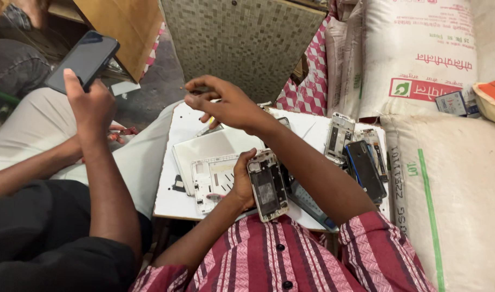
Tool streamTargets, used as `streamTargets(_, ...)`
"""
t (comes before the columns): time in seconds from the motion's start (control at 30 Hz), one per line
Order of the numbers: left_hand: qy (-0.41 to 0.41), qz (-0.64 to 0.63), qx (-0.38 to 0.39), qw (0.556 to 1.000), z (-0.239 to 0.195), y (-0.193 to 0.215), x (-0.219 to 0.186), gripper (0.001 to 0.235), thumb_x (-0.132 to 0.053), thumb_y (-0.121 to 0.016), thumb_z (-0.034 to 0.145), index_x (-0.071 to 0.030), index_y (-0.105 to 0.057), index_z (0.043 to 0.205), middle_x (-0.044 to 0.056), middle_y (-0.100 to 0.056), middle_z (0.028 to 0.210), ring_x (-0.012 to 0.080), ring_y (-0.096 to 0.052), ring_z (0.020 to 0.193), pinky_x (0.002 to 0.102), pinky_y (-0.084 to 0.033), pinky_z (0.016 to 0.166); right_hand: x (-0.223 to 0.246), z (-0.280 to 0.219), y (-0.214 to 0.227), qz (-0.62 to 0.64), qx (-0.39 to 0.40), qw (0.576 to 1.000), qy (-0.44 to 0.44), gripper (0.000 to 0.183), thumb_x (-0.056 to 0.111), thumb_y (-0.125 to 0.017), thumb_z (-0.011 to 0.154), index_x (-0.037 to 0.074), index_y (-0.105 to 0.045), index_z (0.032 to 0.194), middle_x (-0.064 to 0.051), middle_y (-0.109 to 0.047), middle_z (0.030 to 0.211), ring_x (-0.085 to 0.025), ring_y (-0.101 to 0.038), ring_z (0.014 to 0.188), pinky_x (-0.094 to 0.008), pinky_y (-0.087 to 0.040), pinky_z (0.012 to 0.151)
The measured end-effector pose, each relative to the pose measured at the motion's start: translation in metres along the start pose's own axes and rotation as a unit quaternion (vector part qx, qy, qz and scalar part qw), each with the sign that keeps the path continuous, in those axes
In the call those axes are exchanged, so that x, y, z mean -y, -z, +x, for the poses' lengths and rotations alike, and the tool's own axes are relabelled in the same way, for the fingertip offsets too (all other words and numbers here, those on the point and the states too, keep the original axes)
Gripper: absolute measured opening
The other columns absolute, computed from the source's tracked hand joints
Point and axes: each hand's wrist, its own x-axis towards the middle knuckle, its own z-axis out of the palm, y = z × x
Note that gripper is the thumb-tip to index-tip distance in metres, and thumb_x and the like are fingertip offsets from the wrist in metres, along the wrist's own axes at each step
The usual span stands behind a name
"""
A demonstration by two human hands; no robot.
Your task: The person handles a smartphone and a packaged 6D screen protector, aligns the protector over the phone screen, and uses a small plastic squeegee to smooth the protector onto the screen. The person repeatedly adjusts the protector and wipes the surface to remove bubbles.
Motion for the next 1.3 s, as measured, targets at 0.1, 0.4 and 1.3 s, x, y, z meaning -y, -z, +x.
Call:
streamTargets(0.1,-0.007,0.009,0.001,1.000,0.001,0.007,0.002,0.059,-0.056,-0.053,0.093,-0.004,-0.070,0.114,0.010,-0.075,0.097,0.0222,-0.073,0.084,0.037,-0.061,0.080,-0.005,0.039,-0.008,-0.013,0.005,1.000,-0.018,0.074,0.056,-0.070,0.086,0.011,-0.051,0.141,-0.013,-0.073,0.108,-0.016,-0.074,0.080,-0.032,-0.063,0.061)
streamTargets(0.4,0.012,0.000,0.026,1.000,0.013,0.039,0.014,0.072,-0.066,-0.053,0.094,-0.004,-0.062,0.130,0.014,-0.070,0.117,0.0273,-0.069,0.105,0.042,-0.059,0.094,-0.018,0.177,-0.063,0.012,-0.013,0.998,-0.064,0.065,0.062,-0.072,0.081,0.007,-0.061,0.112,-0.003,-0.065,0.085,-0.014,-0.068,0.066,-0.032,-0.063,0.053)
streamTargets(1.3,-0.010,-0.017,0.068,0.997,0.004,0.031,0.000,0.062,-0.056,-0.053,0.103,-0.001,-0.064,0.129,0.019,-0.066,0.120,0.0330,-0.065,0.109,0.048,-0.056,0.098,0.057,0.133,-0.023,0.184,-0.112,0.972,0.094,0.048,0.019,-0.085,0.075,0.002,-0.065,0.116,-0.008,-0.075,0.085,-0.016,-0.075,0.065,-0.032,-0.068,0.051)
